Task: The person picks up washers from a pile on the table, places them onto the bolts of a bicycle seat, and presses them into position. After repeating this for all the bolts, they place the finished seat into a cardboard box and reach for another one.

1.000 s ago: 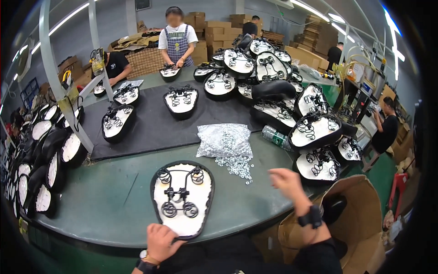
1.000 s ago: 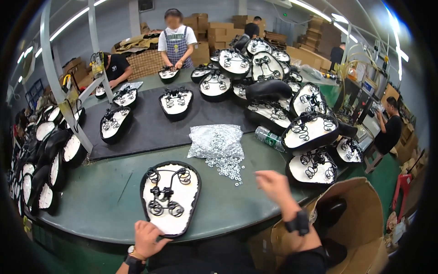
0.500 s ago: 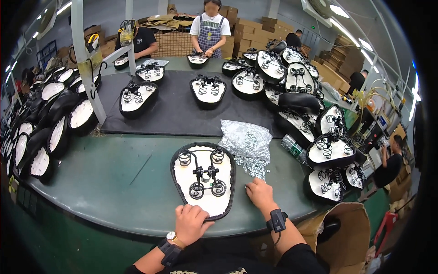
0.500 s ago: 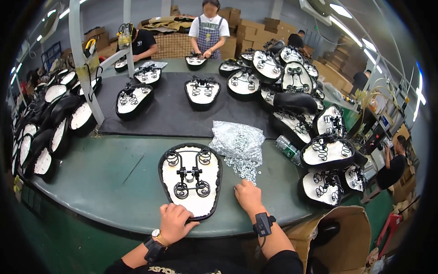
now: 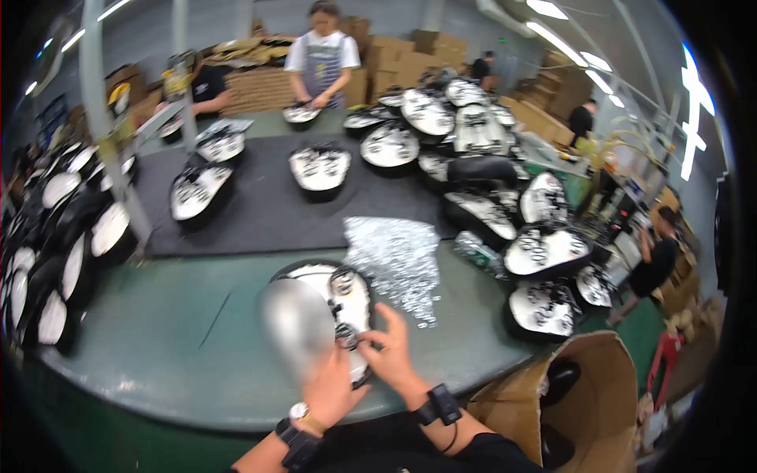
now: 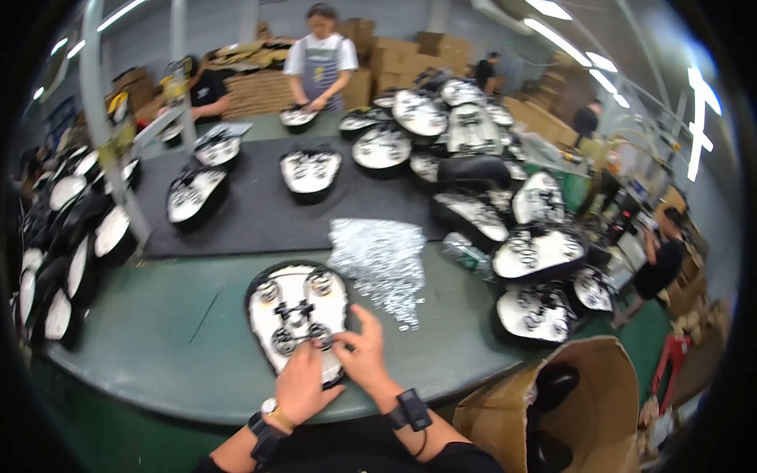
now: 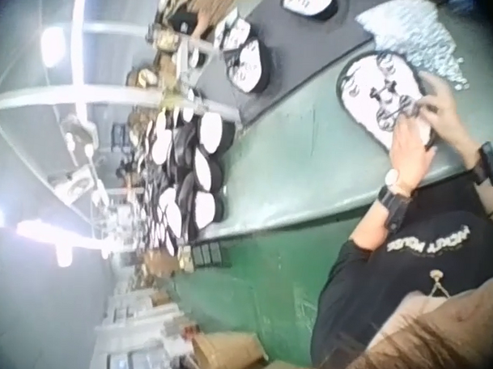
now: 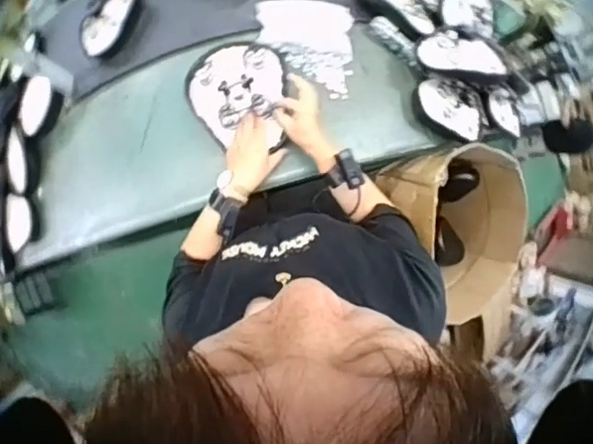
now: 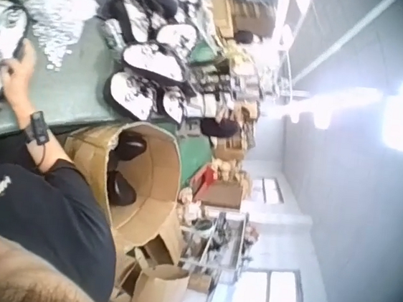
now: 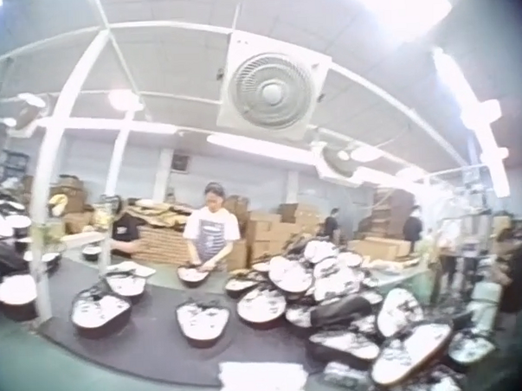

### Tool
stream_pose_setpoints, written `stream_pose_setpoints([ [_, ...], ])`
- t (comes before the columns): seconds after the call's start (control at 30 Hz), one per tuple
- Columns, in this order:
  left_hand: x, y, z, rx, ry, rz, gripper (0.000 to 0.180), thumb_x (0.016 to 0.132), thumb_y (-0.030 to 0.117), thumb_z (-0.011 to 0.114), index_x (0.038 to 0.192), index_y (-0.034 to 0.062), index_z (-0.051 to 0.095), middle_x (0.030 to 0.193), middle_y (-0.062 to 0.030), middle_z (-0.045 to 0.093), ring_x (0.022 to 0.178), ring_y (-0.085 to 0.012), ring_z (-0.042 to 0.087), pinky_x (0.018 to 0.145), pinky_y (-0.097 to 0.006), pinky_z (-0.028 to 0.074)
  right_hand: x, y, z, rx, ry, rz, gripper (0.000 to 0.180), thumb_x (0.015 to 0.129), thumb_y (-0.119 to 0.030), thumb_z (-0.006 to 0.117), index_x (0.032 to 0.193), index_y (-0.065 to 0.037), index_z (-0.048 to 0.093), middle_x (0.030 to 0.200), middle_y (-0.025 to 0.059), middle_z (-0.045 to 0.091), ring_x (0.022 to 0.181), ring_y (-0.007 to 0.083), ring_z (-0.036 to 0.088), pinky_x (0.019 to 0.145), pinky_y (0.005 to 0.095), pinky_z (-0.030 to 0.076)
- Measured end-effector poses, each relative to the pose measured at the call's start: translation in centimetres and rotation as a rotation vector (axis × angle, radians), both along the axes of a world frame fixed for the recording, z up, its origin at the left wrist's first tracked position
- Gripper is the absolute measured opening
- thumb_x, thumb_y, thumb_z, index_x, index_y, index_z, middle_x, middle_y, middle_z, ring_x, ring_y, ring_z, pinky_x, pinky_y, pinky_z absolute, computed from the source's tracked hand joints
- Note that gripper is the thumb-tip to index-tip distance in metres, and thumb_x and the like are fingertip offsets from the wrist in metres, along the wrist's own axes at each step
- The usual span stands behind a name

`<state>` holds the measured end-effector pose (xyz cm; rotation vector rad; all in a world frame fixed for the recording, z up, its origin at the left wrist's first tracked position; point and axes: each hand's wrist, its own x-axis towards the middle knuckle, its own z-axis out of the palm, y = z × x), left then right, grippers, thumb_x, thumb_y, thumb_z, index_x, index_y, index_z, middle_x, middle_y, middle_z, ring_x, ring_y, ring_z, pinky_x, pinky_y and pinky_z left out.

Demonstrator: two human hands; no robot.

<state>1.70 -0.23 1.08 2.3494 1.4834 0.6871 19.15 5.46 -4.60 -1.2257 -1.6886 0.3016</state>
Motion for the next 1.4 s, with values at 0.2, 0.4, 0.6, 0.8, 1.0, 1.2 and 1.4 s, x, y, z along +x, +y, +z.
stream_pose_setpoints([
  [0.2, -1.2, 0.0, -1.4, 0.035, -0.05, -0.005, 0.106, 0.058, 0.027, 0.096, 0.144, -0.0063, 0.043, 0.138, -0.0264, 0.05, 0.123, -0.0435, 0.054, 0.105, -0.046, 0.048, -2.7, 0.2, -2.9, -0.241, 0.244, 0.044, 0.023, 0.085, -0.009, 0.075, 0.108, -0.012, 0.081, 0.158, 0.0254, 0.041, 0.147, 0.0407, 0.04, 0.12, 0.0445, 0.034],
  [0.4, -0.5, -0.4, 0.5, 0.033, -0.079, -0.026, 0.091, 0.072, 0.03, 0.089, 0.147, 0.0025, 0.046, 0.138, -0.0263, 0.051, 0.121, -0.0459, 0.054, 0.104, -0.048, 0.047, -2.9, 0.7, -2.3, -0.341, 0.267, 0.034, 0.023, 0.089, -0.01, 0.073, 0.111, -0.007, 0.079, 0.16, 0.0275, 0.036, 0.149, 0.0419, 0.038, 0.12, 0.0449, 0.034],
  [0.6, 0.0, -0.1, -0.1, 0.083, -0.022, 0.048, 0.086, 0.073, 0.037, 0.088, 0.143, 0.0029, 0.05, 0.134, -0.0262, 0.054, 0.118, -0.0454, 0.057, 0.1, -0.049, 0.049, -2.7, 1.1, -1.5, -0.366, 0.217, 0.034, 0.024, 0.087, -0.017, 0.078, 0.111, -0.013, 0.081, 0.159, 0.0247, 0.039, 0.144, 0.0411, 0.041, 0.119, 0.0462, 0.036],
  [0.8, 0.5, -0.3, -0.7, 0.128, -0.018, 0.074, 0.084, 0.073, 0.039, 0.087, 0.14, 0.0025, 0.053, 0.133, -0.0283, 0.055, 0.12, -0.0464, 0.056, 0.102, -0.049, 0.048, -2.8, 0.4, -1.7, -0.35, 0.15, -0.029, 0.024, 0.085, -0.019, 0.079, 0.108, -0.015, 0.082, 0.157, 0.02, 0.043, 0.139, 0.0391, 0.046, 0.116, 0.0464, 0.039],
  [1.0, 0.5, 0.3, -0.9, -0.002, -0.007, 0.103, 0.091, 0.062, 0.032, 0.092, 0.137, -0.0013, 0.052, 0.132, -0.0241, 0.052, 0.122, -0.0433, 0.054, 0.101, -0.047, 0.048, -2.5, 0.2, -1.2, -0.361, 0.039, -0.058, 0.023, 0.082, -0.023, 0.078, 0.104, -0.019, 0.083, 0.153, 0.0192, 0.05, 0.137, 0.0384, 0.05, 0.114, 0.047, 0.042],
  [1.2, 1.4, 0.5, 0.7, 0.059, 0.013, 0.123, 0.077, 0.068, 0.037, 0.087, 0.131, 0.0027, 0.059, 0.124, -0.0175, 0.057, 0.11, -0.0375, 0.063, 0.09, -0.045, 0.055, -0.2, 1.0, -2.7, -0.135, 0.073, 0.107, 0.028, 0.085, -0.024, 0.08, 0.111, -0.014, 0.081, 0.151, 0.0339, 0.046, 0.137, 0.0485, 0.049, 0.115, 0.0506, 0.04],
  [1.4, 0.1, 0.9, -0.2, 0.062, -0.037, 0.093, 0.084, 0.068, 0.041, 0.088, 0.137, 0.0054, 0.057, 0.127, -0.0161, 0.057, 0.11, -0.0359, 0.064, 0.091, -0.045, 0.056, 1.6, -0.4, 0.6, -0.053, -0.224, 0.19, 0.041, 0.087, -0.045, 0.077, 0.117, -0.018, 0.079, 0.161, 0.0284, 0.035, 0.148, 0.0449, 0.033, 0.117, 0.063, 0.028],
])
